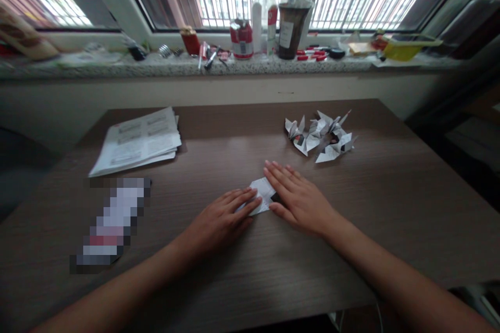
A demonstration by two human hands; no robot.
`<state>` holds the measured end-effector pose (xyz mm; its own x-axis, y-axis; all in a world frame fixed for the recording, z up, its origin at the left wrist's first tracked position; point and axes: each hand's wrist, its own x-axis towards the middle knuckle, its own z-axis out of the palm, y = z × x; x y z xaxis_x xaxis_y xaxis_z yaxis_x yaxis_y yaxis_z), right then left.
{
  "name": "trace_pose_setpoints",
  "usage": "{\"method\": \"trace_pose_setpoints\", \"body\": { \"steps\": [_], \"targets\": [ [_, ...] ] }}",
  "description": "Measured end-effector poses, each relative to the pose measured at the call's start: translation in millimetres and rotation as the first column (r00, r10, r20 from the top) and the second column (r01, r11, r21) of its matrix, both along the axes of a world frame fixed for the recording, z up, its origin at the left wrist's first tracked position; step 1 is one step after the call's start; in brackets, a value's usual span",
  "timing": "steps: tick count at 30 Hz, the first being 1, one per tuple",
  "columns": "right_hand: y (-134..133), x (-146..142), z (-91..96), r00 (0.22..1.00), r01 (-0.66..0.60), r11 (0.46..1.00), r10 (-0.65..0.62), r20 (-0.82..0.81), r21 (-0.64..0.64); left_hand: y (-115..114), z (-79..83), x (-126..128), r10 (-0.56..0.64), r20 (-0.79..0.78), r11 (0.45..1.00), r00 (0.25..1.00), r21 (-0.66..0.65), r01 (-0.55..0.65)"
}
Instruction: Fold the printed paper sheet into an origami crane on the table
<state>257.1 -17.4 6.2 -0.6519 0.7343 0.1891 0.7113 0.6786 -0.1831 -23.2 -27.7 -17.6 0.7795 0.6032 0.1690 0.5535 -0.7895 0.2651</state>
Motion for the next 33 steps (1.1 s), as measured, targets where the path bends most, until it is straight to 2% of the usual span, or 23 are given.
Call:
{"method": "trace_pose_setpoints", "body": {
  "steps": [4,8,22,33],
  "targets": [
    [-1,-16,-19.2,0.996,-0.065,0.997,0.066,0.055,-0.029,2,-3.2,-4,-0.024,-0.010,1.000,1.000,0.006,0.024],
    [1,-16,-32.4,0.994,-0.080,0.994,0.085,0.071,-0.071,4,-6.5,-7,-0.035,-0.017,0.999,0.999,-0.002,0.035],
    [-3,-25,-31.3,1.000,-0.012,0.997,0.013,0.018,-0.079,3,-1.8,-4,-0.025,-0.009,1.000,1.000,-0.002,0.025],
    [-2,-29,-35.0,0.999,0.027,0.998,-0.025,0.046,-0.061,4,-2.5,-4,-0.021,-0.012,1.000,1.000,0.007,0.021]
  ]
}}
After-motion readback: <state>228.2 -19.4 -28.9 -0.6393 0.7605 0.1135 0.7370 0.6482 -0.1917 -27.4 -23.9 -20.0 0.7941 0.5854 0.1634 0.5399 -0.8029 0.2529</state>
